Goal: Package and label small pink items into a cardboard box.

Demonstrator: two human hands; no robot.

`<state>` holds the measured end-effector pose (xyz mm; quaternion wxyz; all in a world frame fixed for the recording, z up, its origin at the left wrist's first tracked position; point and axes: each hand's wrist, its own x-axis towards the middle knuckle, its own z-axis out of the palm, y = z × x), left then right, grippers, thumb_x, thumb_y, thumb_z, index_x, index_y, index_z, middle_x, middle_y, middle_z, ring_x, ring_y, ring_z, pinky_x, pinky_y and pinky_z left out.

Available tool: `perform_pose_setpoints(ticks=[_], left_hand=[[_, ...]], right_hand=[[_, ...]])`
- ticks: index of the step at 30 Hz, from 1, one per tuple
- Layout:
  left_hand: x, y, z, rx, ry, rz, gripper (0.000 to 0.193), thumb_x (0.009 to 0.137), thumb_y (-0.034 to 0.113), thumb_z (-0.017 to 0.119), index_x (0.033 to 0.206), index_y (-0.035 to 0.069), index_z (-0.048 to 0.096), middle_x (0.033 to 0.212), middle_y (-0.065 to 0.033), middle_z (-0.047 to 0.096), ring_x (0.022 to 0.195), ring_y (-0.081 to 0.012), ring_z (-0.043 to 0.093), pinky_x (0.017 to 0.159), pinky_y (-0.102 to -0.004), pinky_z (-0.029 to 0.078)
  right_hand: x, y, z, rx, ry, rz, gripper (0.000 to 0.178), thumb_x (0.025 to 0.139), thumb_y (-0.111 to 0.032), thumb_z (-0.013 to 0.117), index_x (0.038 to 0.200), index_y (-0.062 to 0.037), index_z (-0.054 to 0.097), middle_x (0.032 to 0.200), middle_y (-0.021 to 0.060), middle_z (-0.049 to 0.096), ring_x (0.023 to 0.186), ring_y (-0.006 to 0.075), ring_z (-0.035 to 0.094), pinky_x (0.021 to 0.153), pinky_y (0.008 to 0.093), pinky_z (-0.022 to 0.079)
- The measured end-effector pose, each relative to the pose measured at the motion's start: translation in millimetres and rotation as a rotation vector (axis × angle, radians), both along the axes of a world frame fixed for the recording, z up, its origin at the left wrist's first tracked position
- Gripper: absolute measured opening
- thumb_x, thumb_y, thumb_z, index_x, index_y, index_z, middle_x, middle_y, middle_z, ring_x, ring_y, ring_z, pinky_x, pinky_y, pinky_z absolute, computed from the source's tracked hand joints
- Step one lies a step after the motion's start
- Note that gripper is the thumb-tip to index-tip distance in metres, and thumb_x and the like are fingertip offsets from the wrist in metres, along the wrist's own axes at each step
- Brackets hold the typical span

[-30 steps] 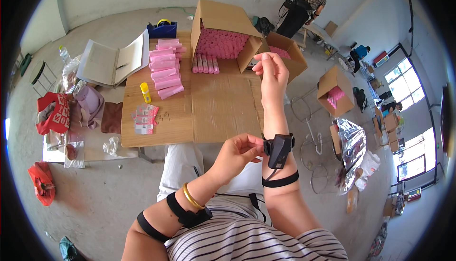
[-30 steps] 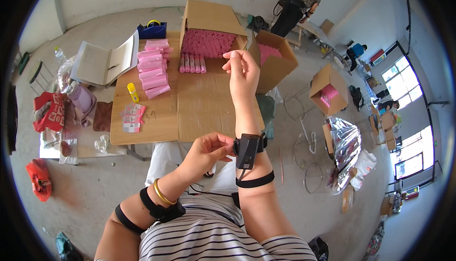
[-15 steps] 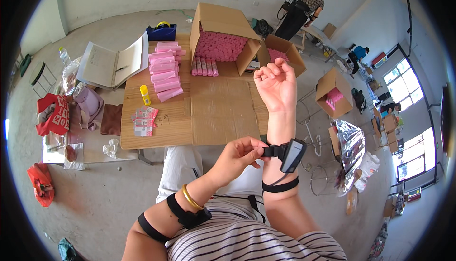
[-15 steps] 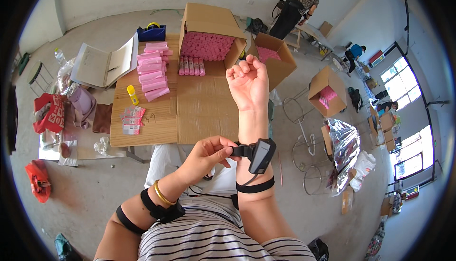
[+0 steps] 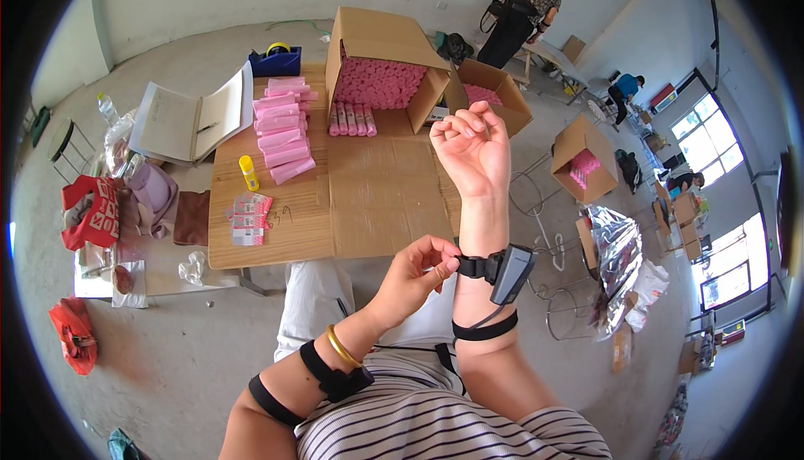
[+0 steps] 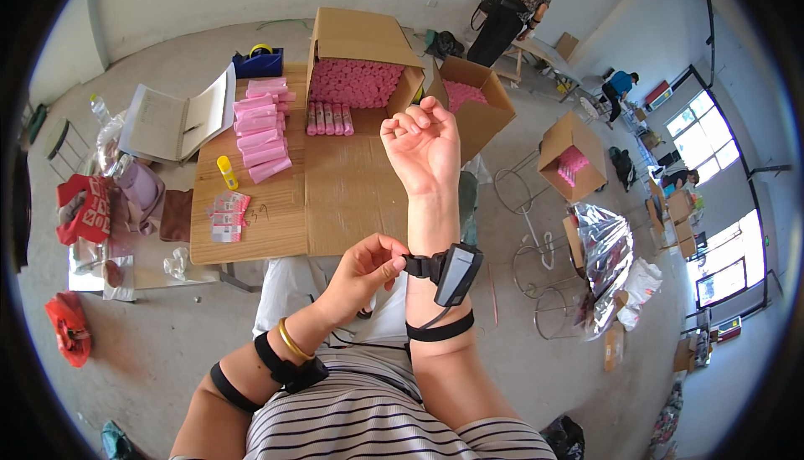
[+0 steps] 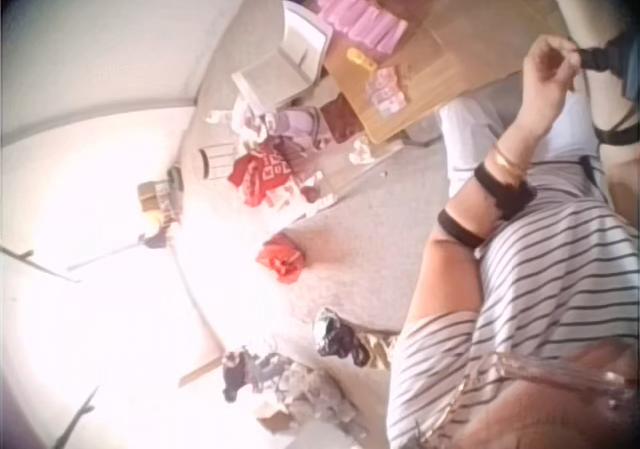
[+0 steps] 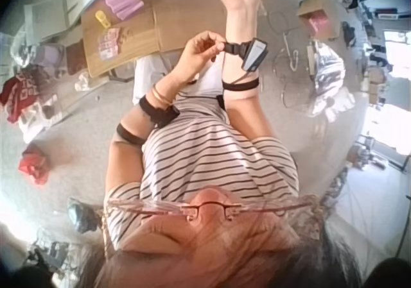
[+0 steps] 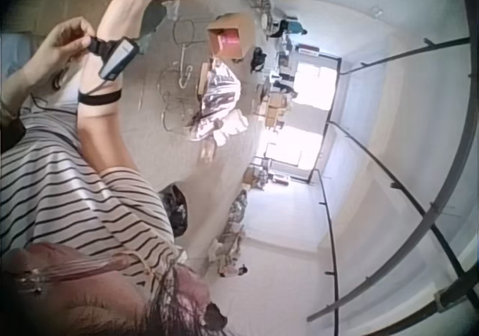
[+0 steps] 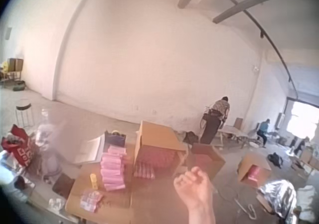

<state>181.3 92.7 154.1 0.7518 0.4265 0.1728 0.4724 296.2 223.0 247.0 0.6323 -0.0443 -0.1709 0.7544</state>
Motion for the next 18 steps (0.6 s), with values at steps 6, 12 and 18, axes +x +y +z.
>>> perform_pose_setpoints(ticks=[6,12,18], left_hand=[[2,0,-6,-0.037,0.002,0.007,0.012,0.093,0.012,0.059,0.096,0.007,0.049,0.081,0.0023,0.053,0.068,-0.0034,0.047,0.057,-0.0189,0.040],[-6,0,-6,-0.046,0.037,-0.090,0.010,0.093,0.012,0.058,0.094,0.007,0.049,0.080,0.0014,0.054,0.067,-0.0050,0.050,0.055,-0.0188,0.039],[-37,11,-24,-0.057,0.327,0.073,0.017,0.096,0.020,0.054,0.100,0.003,0.057,0.085,-0.0012,0.062,0.076,-0.0086,0.059,0.064,-0.0214,0.043]], right_hand=[[-9,2,-9,-0.010,0.039,0.027,0.007,0.087,-0.013,0.055,0.082,-0.0091,0.059,0.062,-0.0014,0.046,0.060,0.0116,0.044,0.080,0.0323,0.039],[-26,6,-23,0.112,-0.179,-0.037,0.011,0.089,-0.017,0.053,0.084,-0.0087,0.060,0.062,-0.0017,0.044,0.060,0.0103,0.041,0.073,0.0291,0.036],[-31,8,-38,0.449,-1.706,-0.835,0.011,0.081,-0.017,0.061,0.075,-0.0073,0.060,0.064,0.0048,0.054,0.062,0.0185,0.052,0.064,0.0292,0.040]])
